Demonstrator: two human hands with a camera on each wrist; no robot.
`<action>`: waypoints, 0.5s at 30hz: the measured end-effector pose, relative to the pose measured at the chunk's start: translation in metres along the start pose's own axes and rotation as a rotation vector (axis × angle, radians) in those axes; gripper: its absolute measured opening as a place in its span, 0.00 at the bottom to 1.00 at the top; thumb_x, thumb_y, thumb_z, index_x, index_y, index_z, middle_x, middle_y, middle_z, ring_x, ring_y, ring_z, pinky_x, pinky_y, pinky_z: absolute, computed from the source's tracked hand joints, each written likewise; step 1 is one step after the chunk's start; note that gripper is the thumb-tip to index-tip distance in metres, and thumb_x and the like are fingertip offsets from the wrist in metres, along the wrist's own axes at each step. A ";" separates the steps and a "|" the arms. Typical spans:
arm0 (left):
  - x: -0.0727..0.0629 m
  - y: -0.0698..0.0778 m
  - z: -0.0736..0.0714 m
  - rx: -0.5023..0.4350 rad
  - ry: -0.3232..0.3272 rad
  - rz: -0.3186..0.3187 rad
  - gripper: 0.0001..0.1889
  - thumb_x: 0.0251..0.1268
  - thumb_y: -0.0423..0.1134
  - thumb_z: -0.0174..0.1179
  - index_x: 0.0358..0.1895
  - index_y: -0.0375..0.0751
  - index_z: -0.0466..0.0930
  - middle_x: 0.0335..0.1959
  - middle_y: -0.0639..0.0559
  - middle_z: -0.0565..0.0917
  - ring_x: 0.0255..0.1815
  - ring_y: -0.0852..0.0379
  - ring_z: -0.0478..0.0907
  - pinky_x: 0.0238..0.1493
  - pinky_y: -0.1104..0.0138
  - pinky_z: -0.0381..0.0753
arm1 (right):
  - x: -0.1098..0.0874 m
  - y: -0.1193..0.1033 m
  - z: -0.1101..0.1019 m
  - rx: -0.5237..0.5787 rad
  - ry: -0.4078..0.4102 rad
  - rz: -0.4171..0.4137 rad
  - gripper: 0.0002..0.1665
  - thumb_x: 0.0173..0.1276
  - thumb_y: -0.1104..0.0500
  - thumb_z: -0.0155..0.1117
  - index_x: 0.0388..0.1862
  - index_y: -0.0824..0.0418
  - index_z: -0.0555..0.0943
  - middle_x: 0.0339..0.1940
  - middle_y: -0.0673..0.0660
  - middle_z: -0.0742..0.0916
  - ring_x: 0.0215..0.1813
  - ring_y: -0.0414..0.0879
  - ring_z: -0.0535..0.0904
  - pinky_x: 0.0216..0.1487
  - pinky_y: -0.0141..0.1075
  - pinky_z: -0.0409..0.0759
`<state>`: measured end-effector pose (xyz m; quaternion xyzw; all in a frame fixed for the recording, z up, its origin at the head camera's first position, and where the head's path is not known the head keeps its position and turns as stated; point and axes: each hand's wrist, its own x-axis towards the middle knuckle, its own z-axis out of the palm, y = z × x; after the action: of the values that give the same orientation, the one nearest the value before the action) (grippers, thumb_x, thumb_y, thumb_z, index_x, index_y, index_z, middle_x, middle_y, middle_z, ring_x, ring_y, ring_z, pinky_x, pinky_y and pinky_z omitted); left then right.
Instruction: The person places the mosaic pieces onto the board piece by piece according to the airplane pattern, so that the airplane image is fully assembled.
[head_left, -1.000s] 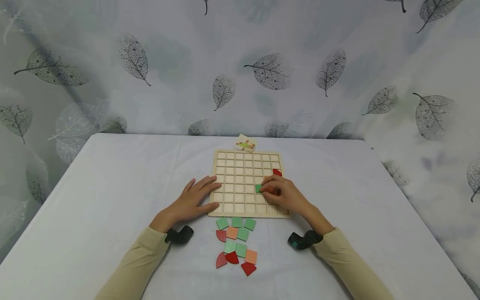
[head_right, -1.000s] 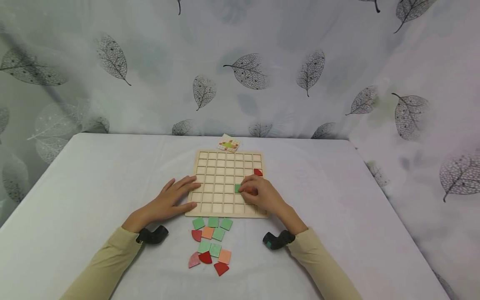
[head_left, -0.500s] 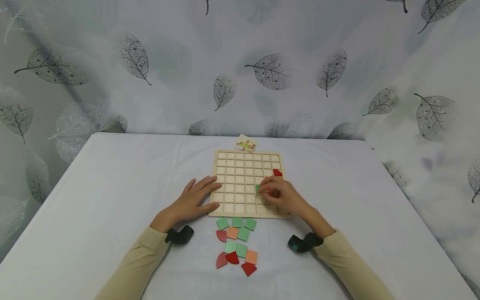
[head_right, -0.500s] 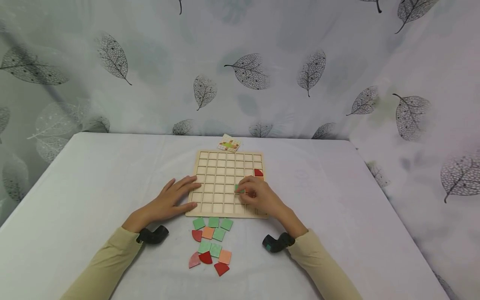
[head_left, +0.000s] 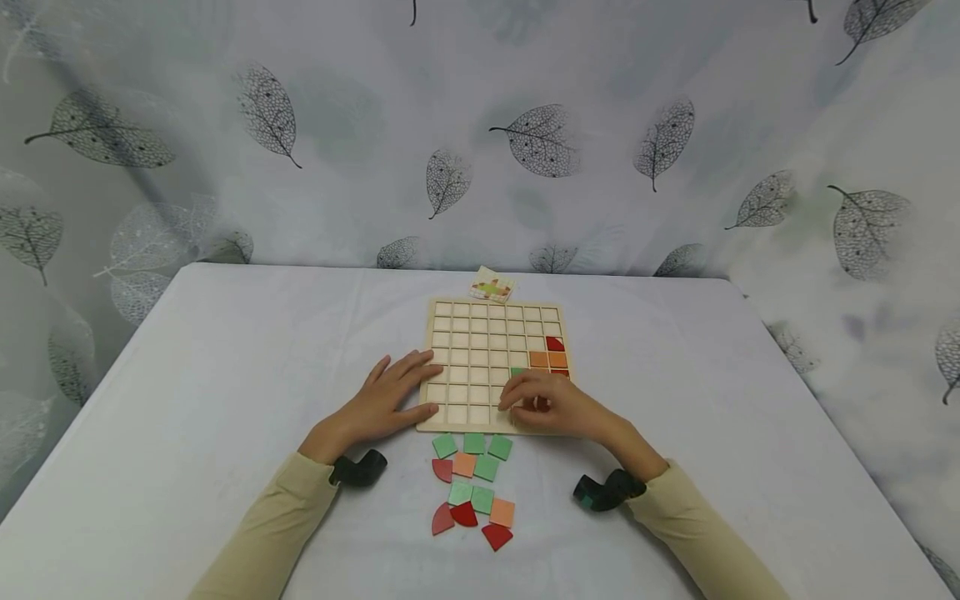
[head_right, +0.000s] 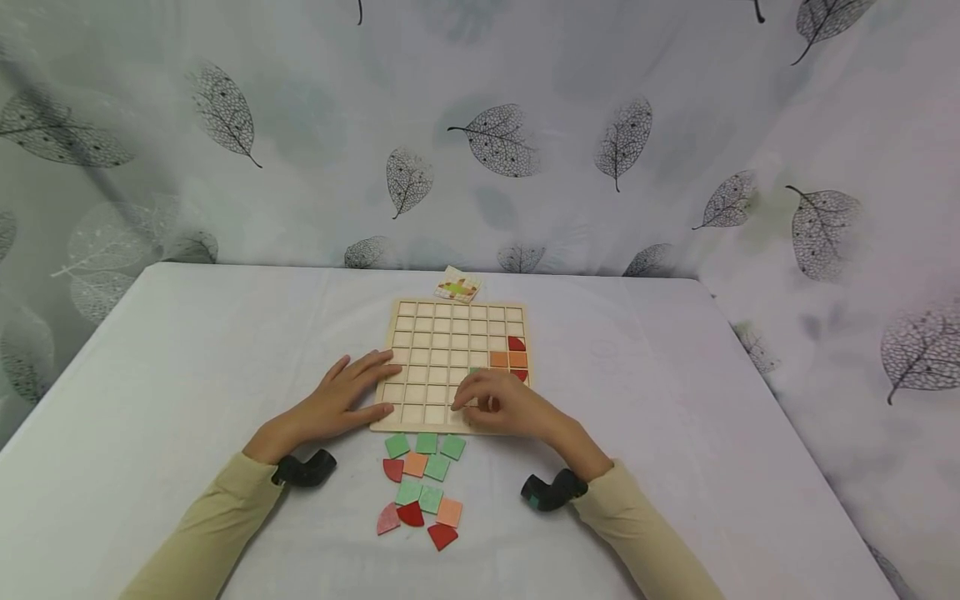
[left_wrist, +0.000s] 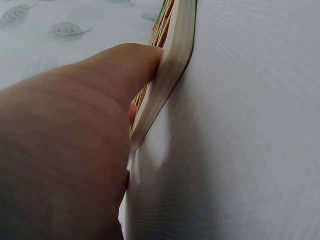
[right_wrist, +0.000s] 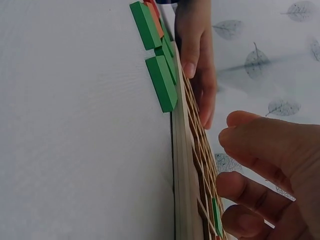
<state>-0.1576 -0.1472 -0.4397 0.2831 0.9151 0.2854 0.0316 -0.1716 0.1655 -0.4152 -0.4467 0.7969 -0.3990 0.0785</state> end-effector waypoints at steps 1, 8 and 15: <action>0.000 0.000 0.000 0.000 -0.001 -0.002 0.31 0.66 0.49 0.61 0.70 0.43 0.68 0.75 0.44 0.60 0.77 0.41 0.53 0.73 0.41 0.41 | 0.000 0.000 0.000 0.012 -0.014 -0.004 0.09 0.65 0.69 0.66 0.42 0.61 0.86 0.44 0.54 0.85 0.29 0.36 0.70 0.27 0.29 0.73; 0.000 0.000 0.000 0.001 -0.003 -0.003 0.31 0.66 0.49 0.61 0.70 0.43 0.68 0.75 0.44 0.60 0.77 0.41 0.53 0.73 0.41 0.41 | 0.002 -0.002 0.003 0.037 -0.133 -0.055 0.08 0.65 0.66 0.68 0.42 0.59 0.86 0.40 0.52 0.86 0.29 0.40 0.72 0.28 0.29 0.73; 0.001 -0.001 0.000 0.002 -0.010 -0.008 0.31 0.66 0.49 0.61 0.70 0.44 0.67 0.75 0.44 0.60 0.77 0.42 0.53 0.74 0.42 0.40 | 0.002 -0.009 0.005 0.001 -0.279 0.025 0.12 0.62 0.62 0.71 0.46 0.56 0.85 0.47 0.51 0.82 0.34 0.39 0.73 0.34 0.26 0.75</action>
<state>-0.1584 -0.1474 -0.4398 0.2809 0.9163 0.2831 0.0369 -0.1648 0.1588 -0.4114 -0.4878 0.7836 -0.3324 0.1935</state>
